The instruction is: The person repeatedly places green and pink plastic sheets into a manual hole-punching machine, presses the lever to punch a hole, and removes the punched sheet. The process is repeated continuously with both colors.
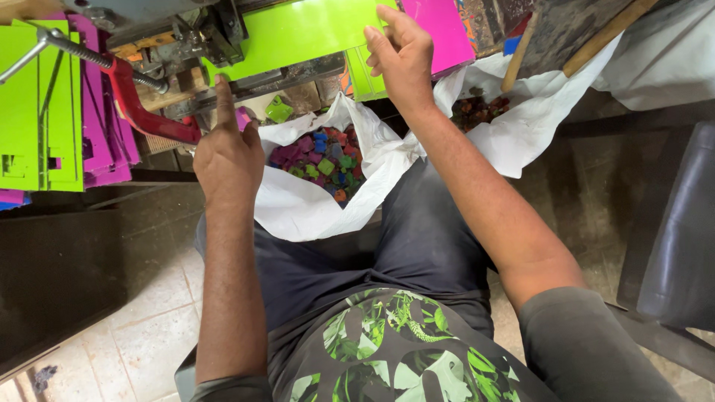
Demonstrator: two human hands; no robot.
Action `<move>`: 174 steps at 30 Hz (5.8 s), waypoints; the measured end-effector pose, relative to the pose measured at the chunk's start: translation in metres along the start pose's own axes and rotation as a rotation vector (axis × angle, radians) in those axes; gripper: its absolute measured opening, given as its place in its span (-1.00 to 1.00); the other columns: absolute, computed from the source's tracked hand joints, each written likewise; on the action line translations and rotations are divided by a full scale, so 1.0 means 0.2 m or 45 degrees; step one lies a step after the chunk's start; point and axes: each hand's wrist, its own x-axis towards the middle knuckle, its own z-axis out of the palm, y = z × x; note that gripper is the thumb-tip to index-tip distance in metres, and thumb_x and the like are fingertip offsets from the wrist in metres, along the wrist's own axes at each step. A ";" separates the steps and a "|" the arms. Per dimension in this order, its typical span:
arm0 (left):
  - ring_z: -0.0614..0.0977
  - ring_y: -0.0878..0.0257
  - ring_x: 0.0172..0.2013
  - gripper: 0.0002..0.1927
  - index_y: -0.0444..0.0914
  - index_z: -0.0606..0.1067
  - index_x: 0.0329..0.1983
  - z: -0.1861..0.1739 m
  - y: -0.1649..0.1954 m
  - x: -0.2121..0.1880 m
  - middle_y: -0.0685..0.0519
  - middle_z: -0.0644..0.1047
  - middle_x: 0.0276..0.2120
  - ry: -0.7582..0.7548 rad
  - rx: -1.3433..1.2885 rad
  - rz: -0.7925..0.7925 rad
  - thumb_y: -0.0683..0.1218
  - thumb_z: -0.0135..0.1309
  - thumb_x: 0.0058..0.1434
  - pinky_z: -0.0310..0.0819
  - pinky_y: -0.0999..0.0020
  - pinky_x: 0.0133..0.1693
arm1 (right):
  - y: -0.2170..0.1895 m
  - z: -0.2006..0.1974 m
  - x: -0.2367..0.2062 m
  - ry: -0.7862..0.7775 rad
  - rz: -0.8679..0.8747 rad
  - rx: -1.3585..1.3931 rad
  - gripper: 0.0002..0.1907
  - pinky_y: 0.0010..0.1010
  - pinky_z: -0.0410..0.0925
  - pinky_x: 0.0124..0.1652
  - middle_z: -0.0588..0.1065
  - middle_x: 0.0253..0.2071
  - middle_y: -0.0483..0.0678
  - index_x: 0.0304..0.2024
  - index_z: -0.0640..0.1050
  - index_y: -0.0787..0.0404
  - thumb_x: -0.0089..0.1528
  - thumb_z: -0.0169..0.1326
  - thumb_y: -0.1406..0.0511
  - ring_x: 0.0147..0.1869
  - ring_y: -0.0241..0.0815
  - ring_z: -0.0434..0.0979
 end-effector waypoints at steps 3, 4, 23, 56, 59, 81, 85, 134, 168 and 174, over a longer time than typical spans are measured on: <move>0.62 -0.04 -0.58 -0.22 -0.30 0.16 0.55 0.00 0.00 -0.01 -0.12 0.55 -0.59 -0.014 -0.010 -0.026 -0.08 0.22 0.35 0.50 0.06 -0.48 | 0.02 0.00 0.01 0.001 0.002 0.032 -0.56 -0.56 0.44 -0.45 0.58 -0.32 -0.03 0.26 0.46 0.47 0.38 0.17 0.36 -0.40 -0.36 0.56; 0.62 -0.03 -0.58 -0.22 -0.31 0.16 0.55 0.00 0.01 -0.01 -0.12 0.55 -0.60 -0.031 -0.009 -0.040 -0.09 0.22 0.34 0.50 0.06 -0.49 | 0.03 -0.01 0.01 -0.001 0.005 0.041 -0.56 -0.56 0.44 -0.45 0.58 -0.32 -0.03 0.26 0.46 0.47 0.38 0.16 0.36 -0.40 -0.36 0.57; 0.65 -0.09 -0.52 -0.31 -0.30 0.28 0.49 -0.06 0.05 -0.01 -0.18 0.60 -0.50 -0.037 -0.064 -0.054 -0.10 0.21 0.32 0.51 0.01 -0.44 | 0.06 -0.08 0.06 -0.065 0.113 0.205 -0.55 -0.52 0.42 -0.49 0.59 -0.34 0.01 0.24 0.46 0.49 0.33 0.21 0.44 -0.44 -0.32 0.56; 0.63 0.23 -0.38 -0.89 -0.44 0.61 -0.08 -0.80 -1.07 -1.05 -0.14 0.63 -0.28 0.433 -1.270 -0.944 -0.25 0.15 0.46 0.45 0.39 -0.40 | -0.23 -0.08 -0.06 -0.288 -0.711 -1.235 -0.57 -0.06 0.42 -0.03 0.55 -0.10 0.12 0.10 0.57 0.34 0.27 0.39 0.27 -0.02 0.12 0.57; 0.59 0.24 -0.51 -0.88 -0.45 0.60 -0.05 -0.69 -1.34 -0.76 -0.11 0.62 -0.33 0.522 -1.097 -1.100 -0.26 0.16 0.43 0.38 0.40 -0.55 | -0.08 -0.21 -0.01 -0.211 -0.752 -1.471 -0.25 0.05 0.33 0.01 0.45 0.01 0.21 0.17 0.47 0.45 0.18 0.48 0.08 0.06 0.26 0.43; 0.70 0.36 -0.39 -0.66 -0.35 0.59 0.07 -0.37 -0.03 -0.15 0.01 0.67 -0.32 -0.368 -1.106 -0.536 -0.09 0.19 0.29 0.53 0.50 -0.42 | -0.11 -0.22 0.06 -0.176 -0.047 -1.180 -0.30 -0.07 0.44 0.01 0.57 -0.08 0.23 0.22 0.47 0.28 0.09 0.37 0.17 0.00 0.19 0.60; 0.70 0.36 -0.32 -0.43 -0.45 0.45 0.23 -0.23 0.22 -0.04 -0.05 0.65 -0.22 -0.420 -1.419 -0.380 0.02 0.22 0.30 0.52 0.54 -0.40 | -0.31 -0.40 0.09 -0.289 -0.364 -0.649 -0.35 -0.21 0.45 0.27 0.56 0.14 0.17 0.32 0.42 0.25 0.21 0.36 0.37 0.26 0.07 0.61; 0.72 0.15 -0.32 -0.33 -0.27 0.22 0.52 0.11 0.29 0.06 -0.05 0.68 -0.25 0.105 -0.680 -0.095 -0.15 0.14 0.38 0.62 0.26 -0.24 | -0.18 -0.32 0.08 -0.218 -0.064 0.024 -0.32 -0.49 0.47 -0.07 0.56 0.17 0.08 0.42 0.35 0.44 0.27 0.23 0.61 0.07 -0.27 0.60; 0.70 0.08 -0.37 -0.17 -0.17 0.05 0.59 0.10 0.32 0.05 0.05 0.66 -0.39 -0.075 -0.413 -0.084 -0.09 0.19 0.34 0.54 0.14 -0.27 | -0.13 -0.33 0.09 -0.174 -0.082 0.019 -0.25 -0.45 0.56 0.09 0.55 0.20 0.19 0.42 0.20 0.55 0.27 0.28 0.55 0.18 -0.17 0.65; 0.70 0.08 -0.37 -0.17 -0.16 0.06 0.59 0.10 0.32 0.05 0.05 0.66 -0.40 -0.057 -0.415 -0.073 -0.10 0.19 0.34 0.54 0.14 -0.27 | -0.16 -0.32 0.08 -0.161 -0.028 0.007 -0.24 -0.50 0.51 -0.05 0.58 0.16 0.16 0.42 0.22 0.51 0.25 0.28 0.54 0.10 -0.21 0.65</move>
